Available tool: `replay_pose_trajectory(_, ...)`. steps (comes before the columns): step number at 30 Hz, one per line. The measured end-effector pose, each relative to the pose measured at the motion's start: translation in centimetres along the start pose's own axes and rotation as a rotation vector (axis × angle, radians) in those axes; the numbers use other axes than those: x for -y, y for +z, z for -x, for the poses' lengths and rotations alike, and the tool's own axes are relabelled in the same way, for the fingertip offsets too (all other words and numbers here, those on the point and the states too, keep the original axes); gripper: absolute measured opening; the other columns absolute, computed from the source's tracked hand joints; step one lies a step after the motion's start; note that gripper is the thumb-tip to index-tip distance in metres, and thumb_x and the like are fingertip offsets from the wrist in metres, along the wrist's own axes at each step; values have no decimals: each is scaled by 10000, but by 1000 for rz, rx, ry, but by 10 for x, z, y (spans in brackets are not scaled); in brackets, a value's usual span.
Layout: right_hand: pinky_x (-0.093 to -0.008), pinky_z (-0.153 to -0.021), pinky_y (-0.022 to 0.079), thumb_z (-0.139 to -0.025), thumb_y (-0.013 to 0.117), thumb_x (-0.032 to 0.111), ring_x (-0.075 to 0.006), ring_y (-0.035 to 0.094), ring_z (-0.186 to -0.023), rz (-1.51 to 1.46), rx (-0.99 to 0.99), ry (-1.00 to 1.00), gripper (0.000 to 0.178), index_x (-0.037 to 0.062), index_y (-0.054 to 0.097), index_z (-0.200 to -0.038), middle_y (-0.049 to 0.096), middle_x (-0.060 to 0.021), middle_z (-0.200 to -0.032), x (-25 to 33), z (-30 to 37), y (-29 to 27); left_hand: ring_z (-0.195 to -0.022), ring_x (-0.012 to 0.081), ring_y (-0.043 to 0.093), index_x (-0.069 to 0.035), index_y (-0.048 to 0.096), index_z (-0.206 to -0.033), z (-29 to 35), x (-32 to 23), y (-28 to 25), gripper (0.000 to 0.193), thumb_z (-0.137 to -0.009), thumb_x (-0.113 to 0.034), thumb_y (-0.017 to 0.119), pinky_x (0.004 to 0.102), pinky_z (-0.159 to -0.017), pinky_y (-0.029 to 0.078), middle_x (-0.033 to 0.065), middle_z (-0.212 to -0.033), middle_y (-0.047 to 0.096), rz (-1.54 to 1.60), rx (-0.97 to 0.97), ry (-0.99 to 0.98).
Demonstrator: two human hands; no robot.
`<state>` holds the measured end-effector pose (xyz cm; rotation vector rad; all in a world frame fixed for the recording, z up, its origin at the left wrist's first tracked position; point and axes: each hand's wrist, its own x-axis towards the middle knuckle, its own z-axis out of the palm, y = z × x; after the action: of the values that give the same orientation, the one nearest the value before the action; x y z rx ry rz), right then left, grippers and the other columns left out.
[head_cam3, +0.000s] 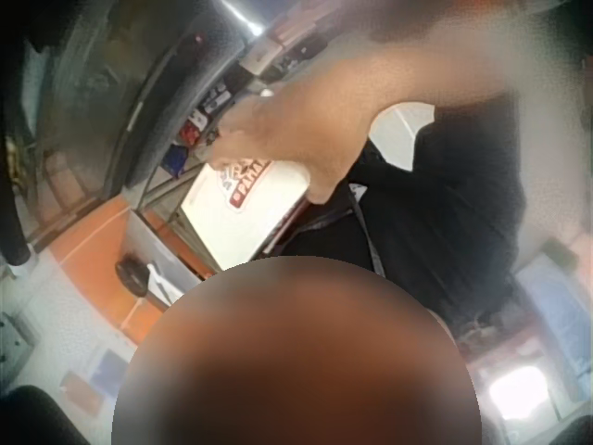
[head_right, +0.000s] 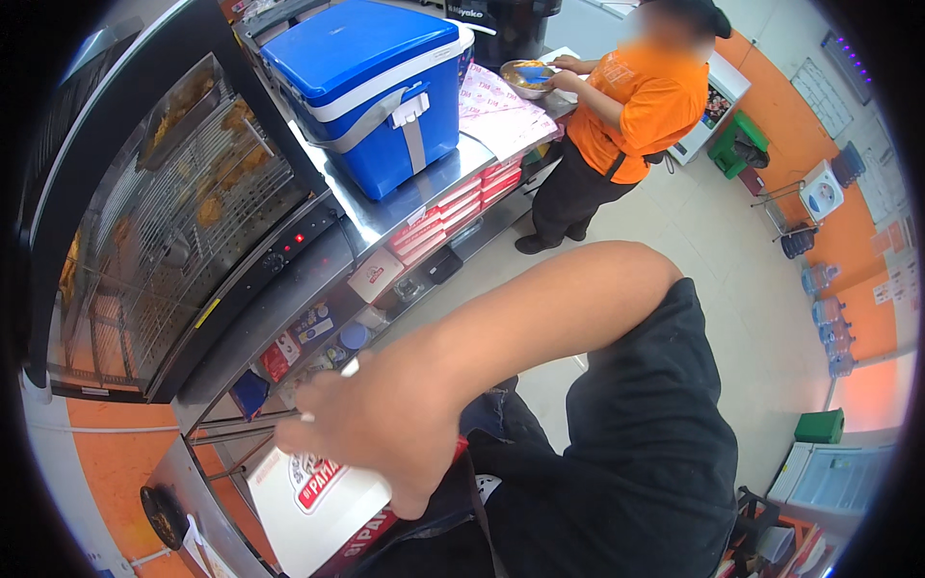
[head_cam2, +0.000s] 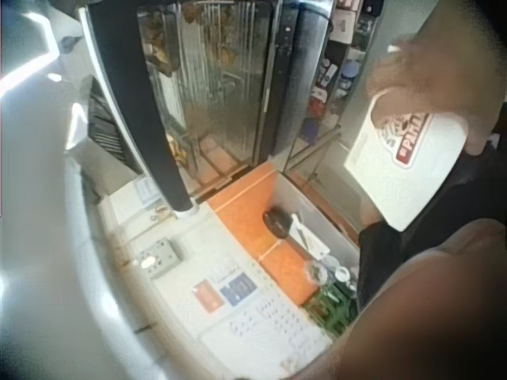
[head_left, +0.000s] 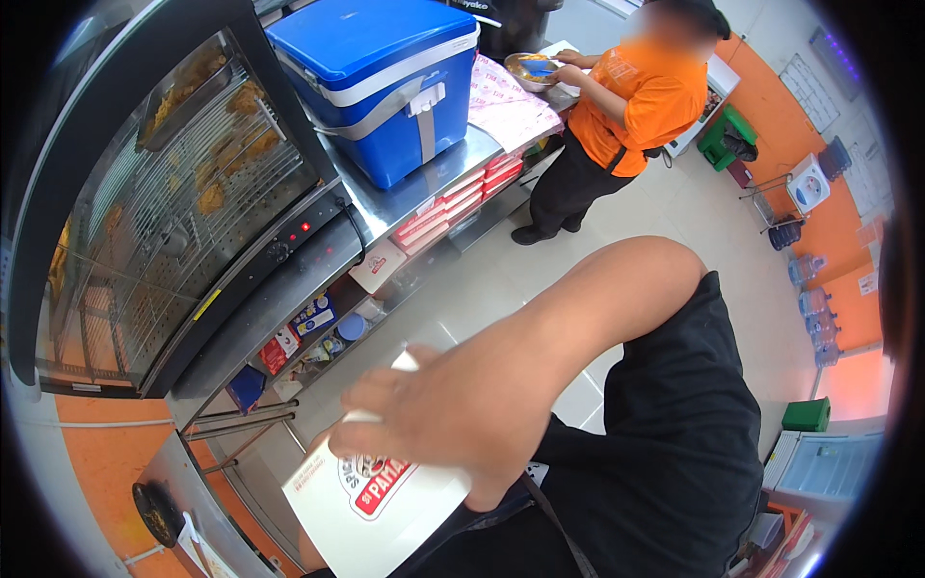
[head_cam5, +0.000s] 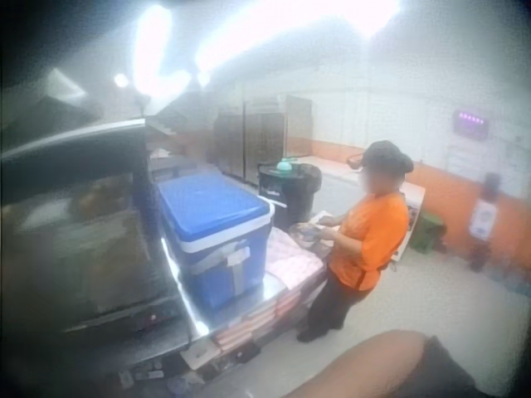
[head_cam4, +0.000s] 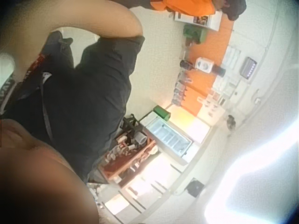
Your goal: The person folds flat cardboard pieces into small red and white boxes labeled 'SI PAMAN' and stacks them on a metal shelf. The person repeatedly picks up flat pieces, folds them into box shapes, and places them on the shelf.
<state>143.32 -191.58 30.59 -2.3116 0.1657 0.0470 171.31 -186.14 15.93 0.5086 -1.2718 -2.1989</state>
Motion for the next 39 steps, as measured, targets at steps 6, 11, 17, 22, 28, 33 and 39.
replay_pose_trajectory(6, -523, -1142, 348, -578, 871, 225, -472, 427, -1365, 279, -499, 141, 1027, 27, 428, -1483, 461, -228, -1461, -80, 67, -38, -1512, 322, 316, 105, 214, -1583, 3, 17, -20, 967, -847, -260, 725, 411, -1235, 223, 257, -1604, 336, 151, -183, -102)
replay_pose_trajectory(11, -491, -1100, 439, -625, 830, 281, -463, 458, -1352, 150, -370, 932, 1024, 88, 374, -1522, 462, -255, -1432, -220, 84, 38, -1438, 347, 447, 169, 182, -1551, 7, 31, -19, 928, -860, -213, 670, 422, -1190, 331, 331, -1522, 409, 517, -265, -119)
replay_pose_trajectory(17, -631, -1138, 358, -683, 832, 434, -470, 304, -1470, 0, -77, 984, 1091, 145, 292, -1587, 328, -283, -1553, -431, -28, 162, -1454, 373, 422, 178, 181, -1545, 6, 54, -17, 944, -831, -221, 653, 433, -1199, 310, 360, -1513, 400, 658, -422, -79)
replay_pose_trajectory(22, -783, -1121, 247, -713, 875, 391, -422, 182, -1541, 348, -24, 757, 1171, 284, 175, -1646, 206, -220, -1651, -533, -130, 183, -1506, 386, 333, 172, 153, -1558, 4, 64, -15, 966, -812, -184, 651, 446, -1239, 224, 358, -1567, 328, 765, -509, -129)
replay_pose_trajectory(28, -547, -983, 528, -844, 675, 290, -375, 656, -1198, 355, 80, 693, 553, 71, 620, -1349, 672, -202, -1293, -597, -175, 150, -1523, 382, 307, 170, 129, -1563, 6, 76, -9, 941, -815, -135, 612, 457, -1245, 210, 356, -1582, 306, 820, -581, -25)
replay_pose_trajectory(33, -683, -1038, 442, -960, 507, 135, -365, 593, -1313, 404, 137, 948, 437, 44, 617, -1373, 639, -172, -1389, -625, -178, 172, -1540, 377, 281, 161, 123, -1569, 5, 62, -13, 893, -869, -139, 589, 450, -1245, 215, 368, -1596, 274, 820, -584, 2)
replay_pose_trajectory(39, -530, -1023, 463, -978, 587, 273, -354, 605, -1201, 35, -314, 687, 450, 32, 592, -1358, 622, -211, -1336, -505, -164, 188, -1511, 361, 343, 164, 144, -1561, 26, 46, -15, 898, -856, -135, 613, 430, -1240, 230, 357, -1569, 329, 766, -683, -33)
